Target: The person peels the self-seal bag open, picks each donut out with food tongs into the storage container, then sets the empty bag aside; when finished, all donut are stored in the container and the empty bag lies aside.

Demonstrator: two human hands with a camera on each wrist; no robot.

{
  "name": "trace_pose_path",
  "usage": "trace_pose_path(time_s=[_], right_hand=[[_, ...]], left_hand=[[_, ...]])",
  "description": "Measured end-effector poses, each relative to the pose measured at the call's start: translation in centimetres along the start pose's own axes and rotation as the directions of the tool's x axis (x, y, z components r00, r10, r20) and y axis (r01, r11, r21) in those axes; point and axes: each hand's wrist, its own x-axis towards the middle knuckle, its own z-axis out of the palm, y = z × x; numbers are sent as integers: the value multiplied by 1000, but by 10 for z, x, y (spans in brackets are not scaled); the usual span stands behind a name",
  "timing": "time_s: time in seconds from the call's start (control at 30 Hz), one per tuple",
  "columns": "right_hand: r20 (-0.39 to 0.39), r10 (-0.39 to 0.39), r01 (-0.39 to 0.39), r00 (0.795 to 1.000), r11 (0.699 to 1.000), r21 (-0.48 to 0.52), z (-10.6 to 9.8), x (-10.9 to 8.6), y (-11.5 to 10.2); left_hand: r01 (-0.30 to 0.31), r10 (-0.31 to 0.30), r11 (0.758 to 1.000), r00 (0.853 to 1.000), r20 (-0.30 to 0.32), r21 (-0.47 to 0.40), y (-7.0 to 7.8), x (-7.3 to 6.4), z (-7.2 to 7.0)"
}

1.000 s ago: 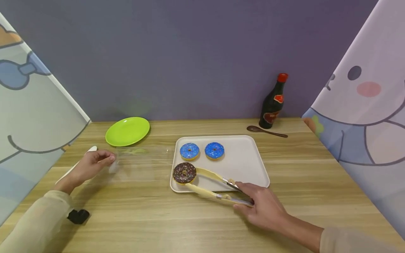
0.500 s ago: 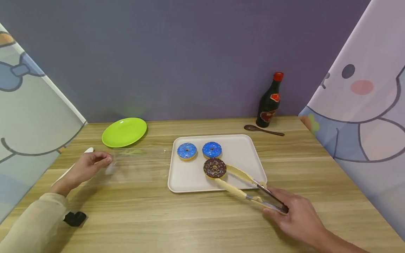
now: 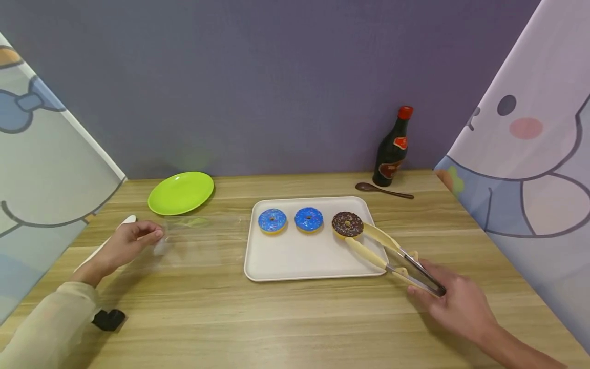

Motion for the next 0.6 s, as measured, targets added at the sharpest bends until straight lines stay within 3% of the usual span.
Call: trace_pose_path(time_s=[0.6], right_hand=[[82, 78, -71, 994, 994, -86, 6, 29, 13]], left_hand=[[-41, 42, 999, 998, -55, 31, 1, -4, 3]])
